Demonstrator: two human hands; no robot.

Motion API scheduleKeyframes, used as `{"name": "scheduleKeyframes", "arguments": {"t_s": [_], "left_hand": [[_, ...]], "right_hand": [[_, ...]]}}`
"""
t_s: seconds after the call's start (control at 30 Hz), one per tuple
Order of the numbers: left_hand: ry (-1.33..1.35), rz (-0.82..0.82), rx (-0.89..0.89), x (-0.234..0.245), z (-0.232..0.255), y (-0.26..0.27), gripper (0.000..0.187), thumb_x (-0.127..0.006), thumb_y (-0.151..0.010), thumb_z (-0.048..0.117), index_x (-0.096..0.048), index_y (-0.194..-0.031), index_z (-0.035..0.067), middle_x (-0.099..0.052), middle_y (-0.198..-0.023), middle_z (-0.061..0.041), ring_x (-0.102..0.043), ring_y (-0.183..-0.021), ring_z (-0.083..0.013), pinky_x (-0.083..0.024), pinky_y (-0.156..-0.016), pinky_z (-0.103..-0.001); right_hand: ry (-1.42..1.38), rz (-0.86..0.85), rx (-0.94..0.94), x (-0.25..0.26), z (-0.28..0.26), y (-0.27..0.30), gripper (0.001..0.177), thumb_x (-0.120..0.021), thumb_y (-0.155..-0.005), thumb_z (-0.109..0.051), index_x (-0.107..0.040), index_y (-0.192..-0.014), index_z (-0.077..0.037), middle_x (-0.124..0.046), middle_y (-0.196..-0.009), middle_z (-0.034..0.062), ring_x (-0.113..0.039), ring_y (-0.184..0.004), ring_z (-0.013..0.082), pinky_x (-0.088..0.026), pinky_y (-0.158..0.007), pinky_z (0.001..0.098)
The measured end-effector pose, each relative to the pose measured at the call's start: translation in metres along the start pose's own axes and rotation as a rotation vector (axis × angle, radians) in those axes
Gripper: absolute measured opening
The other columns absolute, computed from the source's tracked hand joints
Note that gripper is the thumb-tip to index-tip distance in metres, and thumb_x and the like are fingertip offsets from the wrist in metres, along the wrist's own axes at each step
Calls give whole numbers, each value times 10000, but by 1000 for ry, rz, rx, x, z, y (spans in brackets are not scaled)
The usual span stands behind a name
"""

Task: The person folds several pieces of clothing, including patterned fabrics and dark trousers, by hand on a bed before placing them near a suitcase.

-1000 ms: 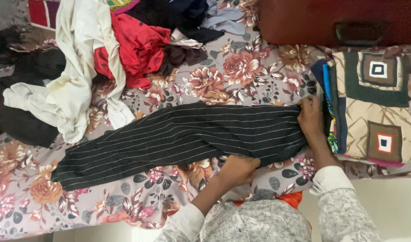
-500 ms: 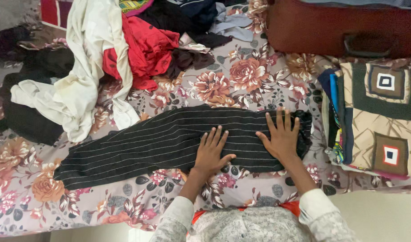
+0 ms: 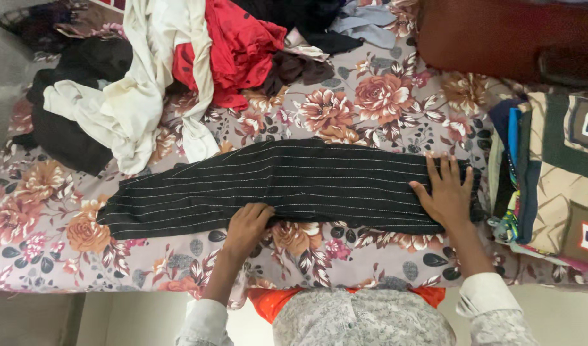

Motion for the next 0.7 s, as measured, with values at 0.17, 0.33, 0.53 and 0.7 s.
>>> {"name": "scheduleKeyframes", "arguments": {"t_s": [0.17, 0.33, 0.53, 0.7], "left_hand": [[41, 136, 172, 18, -14, -7, 365, -741, -868, 257, -671, -1185, 92, -672, -1157, -67, -634, -1058, -267, -510, -900, -396], [-15, 236, 84, 52, -10, 15, 604, -766, -723, 329, -611, -1208, 4, -651, -1184, -195, -589, -1097, -359, -438, -949, -483], [-256, 107, 305, 42, -66, 75, 173, -673, -898, 120, -652, -1069, 108, -678, -947, -37, -645, -1006, -236, -436, -1048, -495], [-161, 45, 376, 60, -70, 94, 152, -711, -943, 266, -630, -898, 145, -660, -843, -40, -642, -883, -242, -474, -941, -455]], "right_hand": [[9, -41, 7, -1, 24, 8, 826, -486, -948, -595, -336, -1614, -129, -318, -1659, 216, -287, -1535, 382, -146, -1192, 684], [-51, -41, 68, -3, 31, 13, 841, -472, -951, -582, -290, -1640, -135, -290, -1652, 227, -268, -1533, 402, -153, -1201, 680], [-95, -41, 96, -3, 35, 19, 811, -457, -960, -583, -304, -1630, -152, -300, -1662, 218, -286, -1517, 409, -185, -1188, 662], [-42, -34, 91, -6, 37, 11, 785, -462, -947, -581, -360, -1612, -177, -355, -1649, 187, -320, -1521, 379, -235, -1181, 650]]}}
Point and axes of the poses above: each hand's wrist, its own y-axis away from the middle knuckle, its own x-axis out of the back of the hand, z = x × y, the point moved 9 cm from there along -y, towards the middle knuckle
